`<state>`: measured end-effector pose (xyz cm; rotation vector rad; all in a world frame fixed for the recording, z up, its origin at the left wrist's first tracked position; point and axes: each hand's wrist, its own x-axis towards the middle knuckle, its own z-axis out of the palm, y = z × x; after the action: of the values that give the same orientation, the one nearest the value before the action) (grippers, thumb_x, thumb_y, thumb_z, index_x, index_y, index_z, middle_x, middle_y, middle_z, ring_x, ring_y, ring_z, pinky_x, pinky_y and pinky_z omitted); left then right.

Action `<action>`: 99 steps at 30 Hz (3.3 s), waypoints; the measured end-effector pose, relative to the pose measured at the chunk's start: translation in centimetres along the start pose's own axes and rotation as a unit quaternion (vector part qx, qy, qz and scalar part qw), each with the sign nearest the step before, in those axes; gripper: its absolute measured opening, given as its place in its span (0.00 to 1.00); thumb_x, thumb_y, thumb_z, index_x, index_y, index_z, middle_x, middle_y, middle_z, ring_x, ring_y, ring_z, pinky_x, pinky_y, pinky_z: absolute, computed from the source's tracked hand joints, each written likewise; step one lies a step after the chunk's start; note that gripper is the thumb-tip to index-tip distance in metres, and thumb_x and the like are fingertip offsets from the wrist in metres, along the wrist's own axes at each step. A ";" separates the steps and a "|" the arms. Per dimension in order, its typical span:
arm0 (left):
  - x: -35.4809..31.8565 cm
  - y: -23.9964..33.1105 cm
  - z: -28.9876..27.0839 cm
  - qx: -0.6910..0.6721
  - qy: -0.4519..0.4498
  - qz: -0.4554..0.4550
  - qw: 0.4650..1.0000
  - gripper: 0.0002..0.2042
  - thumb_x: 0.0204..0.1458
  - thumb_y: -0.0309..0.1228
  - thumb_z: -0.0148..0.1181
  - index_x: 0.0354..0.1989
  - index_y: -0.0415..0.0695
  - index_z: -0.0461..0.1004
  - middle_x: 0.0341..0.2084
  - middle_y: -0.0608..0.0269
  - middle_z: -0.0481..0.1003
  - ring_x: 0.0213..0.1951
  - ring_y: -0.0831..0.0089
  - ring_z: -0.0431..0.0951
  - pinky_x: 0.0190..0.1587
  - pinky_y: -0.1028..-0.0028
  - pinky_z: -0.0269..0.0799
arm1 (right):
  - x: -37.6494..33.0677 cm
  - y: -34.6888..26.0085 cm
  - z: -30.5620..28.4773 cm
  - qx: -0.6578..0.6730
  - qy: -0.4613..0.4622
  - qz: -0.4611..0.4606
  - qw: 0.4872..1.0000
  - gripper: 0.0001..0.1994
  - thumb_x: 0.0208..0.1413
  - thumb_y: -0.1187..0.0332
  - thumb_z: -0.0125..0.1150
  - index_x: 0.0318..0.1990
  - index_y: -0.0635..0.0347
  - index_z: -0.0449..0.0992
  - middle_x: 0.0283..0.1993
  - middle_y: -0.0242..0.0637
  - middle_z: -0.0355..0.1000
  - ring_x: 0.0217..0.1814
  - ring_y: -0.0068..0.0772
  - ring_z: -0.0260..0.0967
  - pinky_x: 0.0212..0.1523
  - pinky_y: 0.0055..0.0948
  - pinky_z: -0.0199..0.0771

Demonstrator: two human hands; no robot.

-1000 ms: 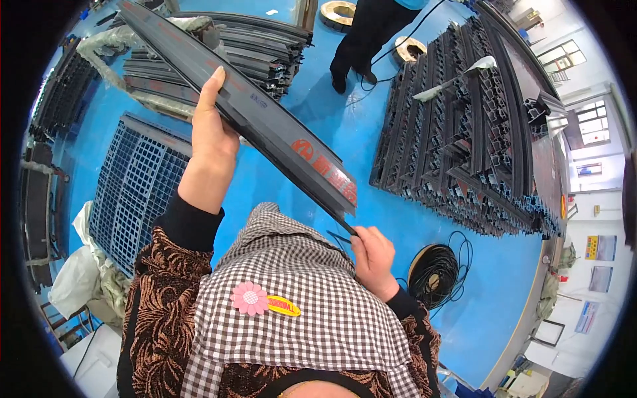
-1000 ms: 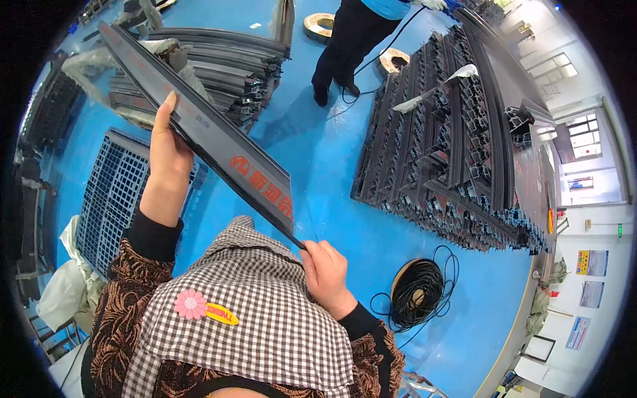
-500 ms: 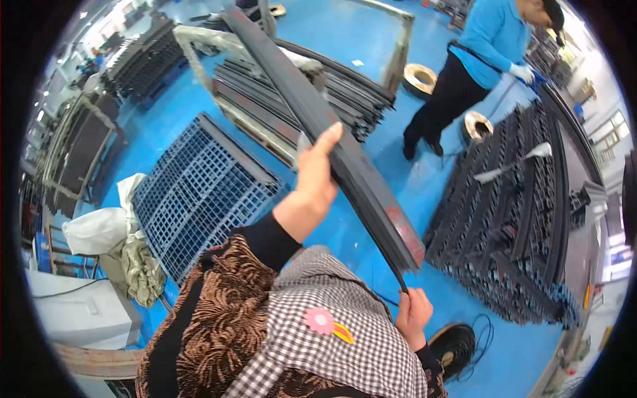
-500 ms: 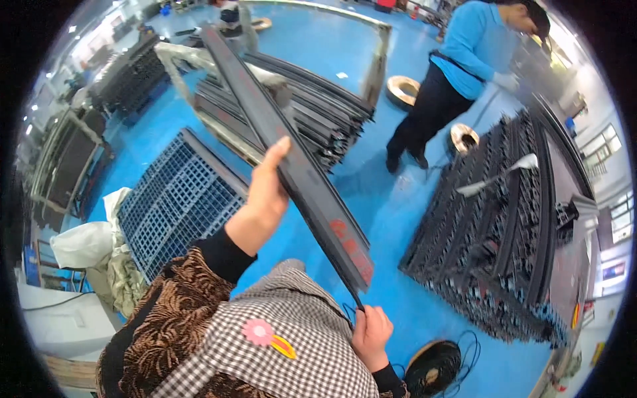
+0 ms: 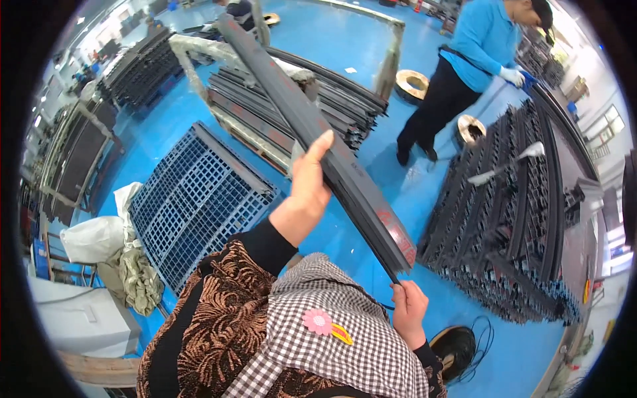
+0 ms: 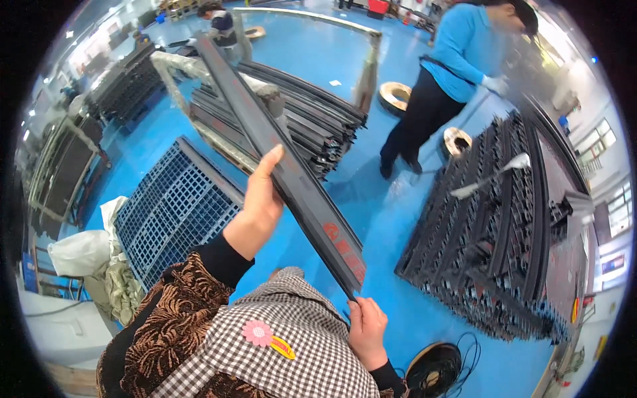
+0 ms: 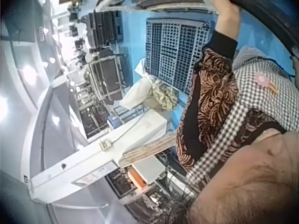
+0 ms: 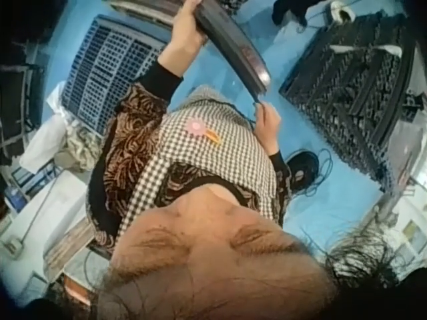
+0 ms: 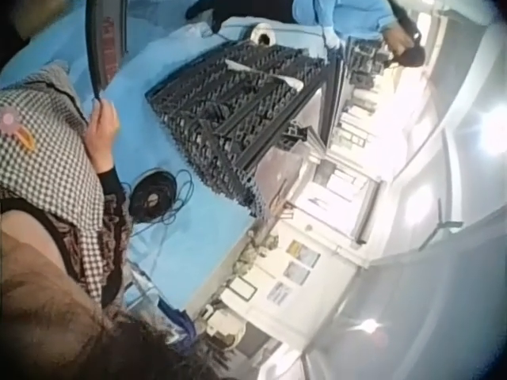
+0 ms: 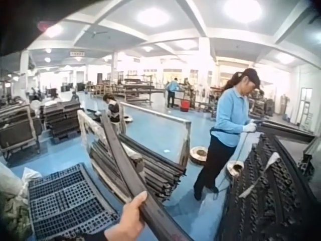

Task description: The recorder is inserting black sealing strips into grey metal profile components and trimming the excess material with scissors.

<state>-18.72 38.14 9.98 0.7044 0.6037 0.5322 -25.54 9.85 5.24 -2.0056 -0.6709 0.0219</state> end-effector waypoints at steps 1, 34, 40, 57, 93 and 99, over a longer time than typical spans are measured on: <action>0.0 0.3 -0.2 -0.001 -0.005 -0.020 1.000 0.25 0.44 0.45 0.64 0.45 0.39 0.70 0.38 0.57 0.72 0.38 0.67 0.72 0.44 0.68 0.67 | -0.4 -0.1 0.1 -0.012 0.006 0.015 1.000 0.05 0.50 0.78 0.56 0.35 0.67 0.72 0.23 0.37 0.66 0.19 0.32 0.57 0.20 0.29 0.58; 0.9 0.7 -0.2 0.006 -0.009 0.040 0.999 0.23 0.46 0.43 0.62 0.47 0.41 0.70 0.41 0.58 0.73 0.41 0.70 0.72 0.46 0.72 0.66 | -0.9 -1.1 -0.6 -0.074 0.009 -0.036 0.997 0.08 0.45 0.80 0.59 0.36 0.67 0.73 0.23 0.36 0.66 0.19 0.30 0.58 0.22 0.26 0.61; 0.5 0.4 -0.2 -0.002 -0.005 0.038 0.999 0.22 0.45 0.41 0.63 0.45 0.39 0.71 0.38 0.57 0.72 0.41 0.69 0.72 0.47 0.71 0.66 | -0.1 -1.0 0.9 -0.054 0.048 -0.065 0.995 0.08 0.46 0.80 0.59 0.36 0.67 0.73 0.25 0.37 0.68 0.20 0.30 0.58 0.22 0.25 0.61; 0.8 0.2 -0.6 0.002 0.006 0.046 0.999 0.22 0.46 0.43 0.62 0.46 0.41 0.70 0.40 0.58 0.73 0.42 0.70 0.72 0.47 0.72 0.66 | 0.2 -0.5 1.6 -0.041 0.062 -0.085 0.994 0.10 0.47 0.81 0.58 0.39 0.68 0.75 0.26 0.37 0.70 0.21 0.27 0.61 0.23 0.22 0.62; 1.1 -1.0 -0.6 -0.006 0.008 0.046 0.999 0.23 0.44 0.42 0.64 0.43 0.39 0.71 0.38 0.56 0.73 0.38 0.68 0.74 0.43 0.70 0.70 | 4.2 -1.0 2.4 0.288 0.000 0.357 0.889 0.04 0.54 0.71 0.56 0.29 0.60 0.72 0.22 0.27 0.67 0.21 0.16 0.58 0.24 0.16 0.59; 0.8 -0.2 -0.7 -0.013 0.008 0.037 0.999 0.23 0.43 0.42 0.65 0.43 0.39 0.72 0.38 0.57 0.73 0.38 0.69 0.73 0.43 0.71 0.69 | 3.2 -0.6 -0.2 0.331 -0.088 0.367 0.865 0.02 0.51 0.76 0.56 0.32 0.64 0.74 0.24 0.31 0.68 0.23 0.19 0.60 0.26 0.16 0.60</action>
<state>-18.56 38.88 9.16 0.7009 0.5877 0.6132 -23.06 11.43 6.69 -1.4694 0.0553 0.7939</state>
